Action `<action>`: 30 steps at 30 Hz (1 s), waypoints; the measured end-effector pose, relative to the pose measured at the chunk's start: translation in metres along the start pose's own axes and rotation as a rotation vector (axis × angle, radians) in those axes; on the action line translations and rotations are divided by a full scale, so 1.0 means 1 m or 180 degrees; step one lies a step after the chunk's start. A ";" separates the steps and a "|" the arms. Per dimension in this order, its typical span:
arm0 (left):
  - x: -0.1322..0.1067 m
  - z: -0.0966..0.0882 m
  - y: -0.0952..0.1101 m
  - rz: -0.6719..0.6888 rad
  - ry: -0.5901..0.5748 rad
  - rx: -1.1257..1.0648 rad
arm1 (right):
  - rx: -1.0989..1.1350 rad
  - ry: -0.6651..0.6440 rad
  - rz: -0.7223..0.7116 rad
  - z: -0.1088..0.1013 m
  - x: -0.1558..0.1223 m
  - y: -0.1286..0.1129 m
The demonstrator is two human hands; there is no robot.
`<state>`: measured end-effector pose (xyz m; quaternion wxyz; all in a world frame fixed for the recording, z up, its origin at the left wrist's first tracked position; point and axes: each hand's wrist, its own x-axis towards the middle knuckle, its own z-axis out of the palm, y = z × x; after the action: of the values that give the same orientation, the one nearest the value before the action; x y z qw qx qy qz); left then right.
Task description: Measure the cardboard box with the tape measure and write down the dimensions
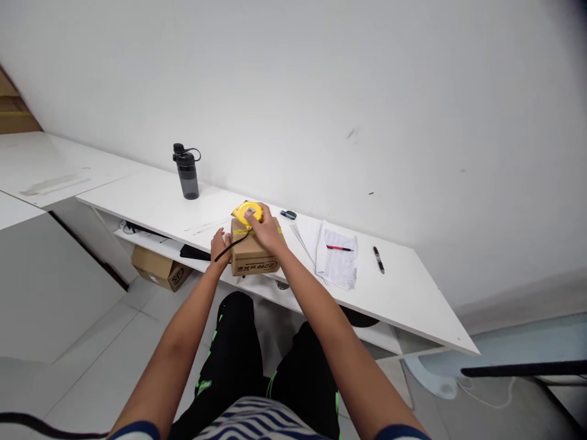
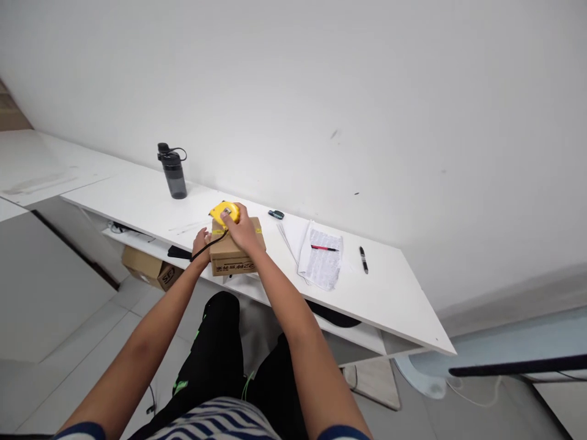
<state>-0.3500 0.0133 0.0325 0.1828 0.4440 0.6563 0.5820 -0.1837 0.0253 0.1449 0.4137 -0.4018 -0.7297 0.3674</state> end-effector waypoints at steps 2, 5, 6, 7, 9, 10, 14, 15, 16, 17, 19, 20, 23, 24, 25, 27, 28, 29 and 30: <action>-0.001 0.001 0.002 -0.0141 0.0241 -0.0059 | -0.0352 -0.0063 0.0022 0.008 -0.003 -0.003; -0.018 -0.001 0.018 -0.0263 0.0184 -0.0651 | -0.0396 0.0099 0.0109 0.010 -0.003 -0.003; -0.028 -0.001 0.025 -0.0273 -0.0004 -0.0957 | -0.0310 0.0148 0.0102 0.009 -0.002 -0.001; -0.038 0.000 0.032 -0.0260 -0.0192 -0.1156 | -0.0184 0.0137 0.0095 0.007 0.000 0.001; -0.057 0.002 0.046 -0.0240 -0.0276 -0.1195 | 0.0172 -0.0039 0.0123 0.001 0.005 0.006; -0.063 0.003 0.051 -0.0246 -0.0233 -0.1157 | 0.0381 -0.0205 0.0141 -0.004 0.009 0.009; -0.062 0.007 0.058 -0.0220 -0.0164 -0.1225 | 0.0912 -0.0971 0.0265 -0.024 0.022 0.019; -0.057 0.008 0.056 -0.0186 -0.0230 -0.1289 | 0.0931 -0.1065 0.0303 -0.028 0.025 0.021; -0.051 0.008 0.054 -0.0143 -0.0304 -0.1352 | 0.0919 -0.1076 0.0333 -0.030 0.026 0.023; -0.045 0.008 0.052 -0.0113 -0.0380 -0.1407 | 0.0888 -0.1024 0.0337 -0.030 0.027 0.025; -0.035 0.008 0.047 -0.0088 -0.0497 -0.1485 | 0.0820 -0.0851 0.0233 -0.028 0.027 0.028; -0.031 0.008 0.046 -0.0082 -0.0550 -0.1510 | 0.0781 -0.0779 0.0144 -0.025 0.026 0.029; -0.023 0.008 0.044 -0.0037 -0.0765 -0.1563 | 0.0531 -0.0631 -0.0140 -0.019 0.024 0.030; -0.021 0.008 0.044 0.0012 -0.0812 -0.1559 | 0.0376 -0.0597 -0.0241 -0.018 0.024 0.030; -0.020 0.009 0.045 0.0074 -0.0838 -0.1540 | 0.0191 -0.0560 -0.0349 -0.017 0.024 0.030; -0.018 0.009 0.046 0.0210 -0.0809 -0.1468 | -0.0196 -0.0480 -0.0603 -0.017 0.024 0.029; -0.017 0.010 0.047 0.0272 -0.0788 -0.1431 | -0.0365 -0.0440 -0.0735 -0.018 0.025 0.029; -0.016 0.010 0.047 0.0320 -0.0779 -0.1408 | -0.0504 -0.0400 -0.0859 -0.018 0.026 0.030; -0.015 0.011 0.048 0.0347 -0.0784 -0.1398 | -0.0619 -0.0374 -0.0967 -0.019 0.026 0.030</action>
<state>-0.3158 0.0044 0.0698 0.3217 0.4960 0.4620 0.6611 -0.1672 0.0650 0.1339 0.3803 -0.3029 -0.8370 0.2513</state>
